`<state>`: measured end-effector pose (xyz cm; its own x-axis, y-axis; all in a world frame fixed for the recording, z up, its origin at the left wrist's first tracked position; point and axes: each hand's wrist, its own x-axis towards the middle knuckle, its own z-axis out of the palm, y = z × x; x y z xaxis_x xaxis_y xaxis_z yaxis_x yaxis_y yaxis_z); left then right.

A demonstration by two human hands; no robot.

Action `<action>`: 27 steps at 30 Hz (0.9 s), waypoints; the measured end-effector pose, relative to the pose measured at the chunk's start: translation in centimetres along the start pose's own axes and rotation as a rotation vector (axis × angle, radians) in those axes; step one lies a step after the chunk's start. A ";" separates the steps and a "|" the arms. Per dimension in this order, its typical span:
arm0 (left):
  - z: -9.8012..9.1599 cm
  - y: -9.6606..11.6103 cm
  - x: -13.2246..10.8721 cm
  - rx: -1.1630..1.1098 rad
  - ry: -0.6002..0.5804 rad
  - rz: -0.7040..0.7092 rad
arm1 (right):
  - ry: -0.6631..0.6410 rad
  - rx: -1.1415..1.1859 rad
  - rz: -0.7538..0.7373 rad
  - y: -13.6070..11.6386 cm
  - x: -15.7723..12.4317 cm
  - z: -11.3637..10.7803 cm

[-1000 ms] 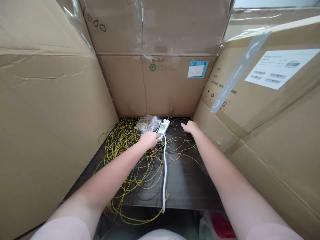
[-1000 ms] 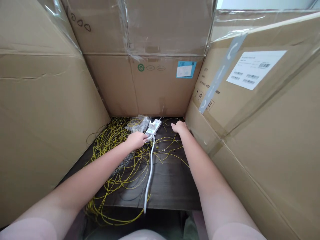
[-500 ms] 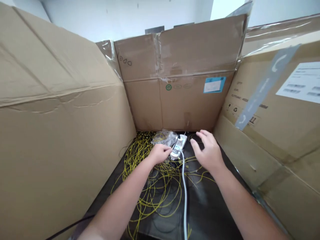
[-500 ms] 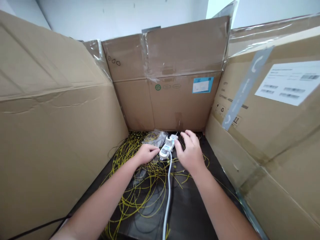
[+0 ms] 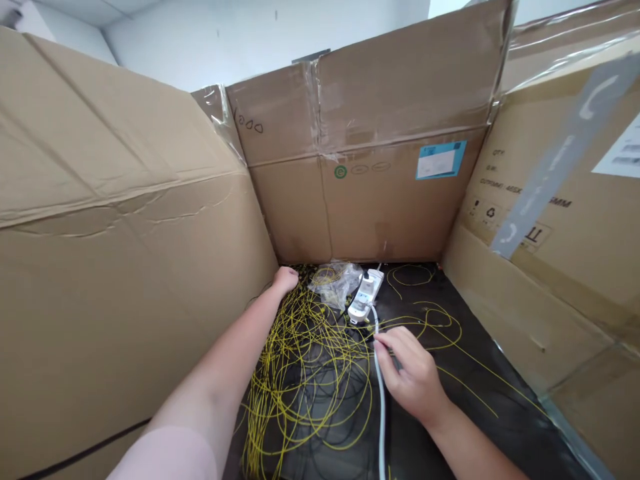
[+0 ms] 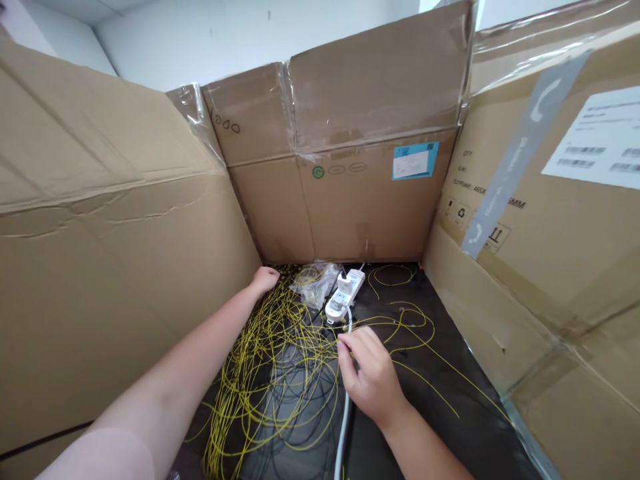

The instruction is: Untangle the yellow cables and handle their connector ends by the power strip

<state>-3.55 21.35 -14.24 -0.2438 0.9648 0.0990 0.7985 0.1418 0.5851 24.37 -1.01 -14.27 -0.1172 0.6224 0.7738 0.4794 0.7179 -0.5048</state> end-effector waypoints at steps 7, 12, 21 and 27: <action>-0.4 -0.3 1.8 0.075 -0.022 -0.029 | -0.008 -0.004 0.033 0.2 0.0 -0.2; -0.2 0.9 1.6 0.164 -0.131 0.063 | -0.040 -0.001 0.043 0.2 0.0 -0.3; 0.9 2.6 1.5 0.353 -0.212 0.056 | -0.060 -0.025 0.076 0.4 0.1 -0.5; 1.4 2.4 1.6 0.390 -0.204 0.089 | -0.069 -0.028 0.074 0.5 0.2 -0.5</action>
<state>-1.24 23.49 -13.75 -0.0824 0.9954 -0.0481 0.9688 0.0913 0.2303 25.05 -0.68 -14.19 -0.1392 0.6943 0.7061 0.5132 0.6604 -0.5482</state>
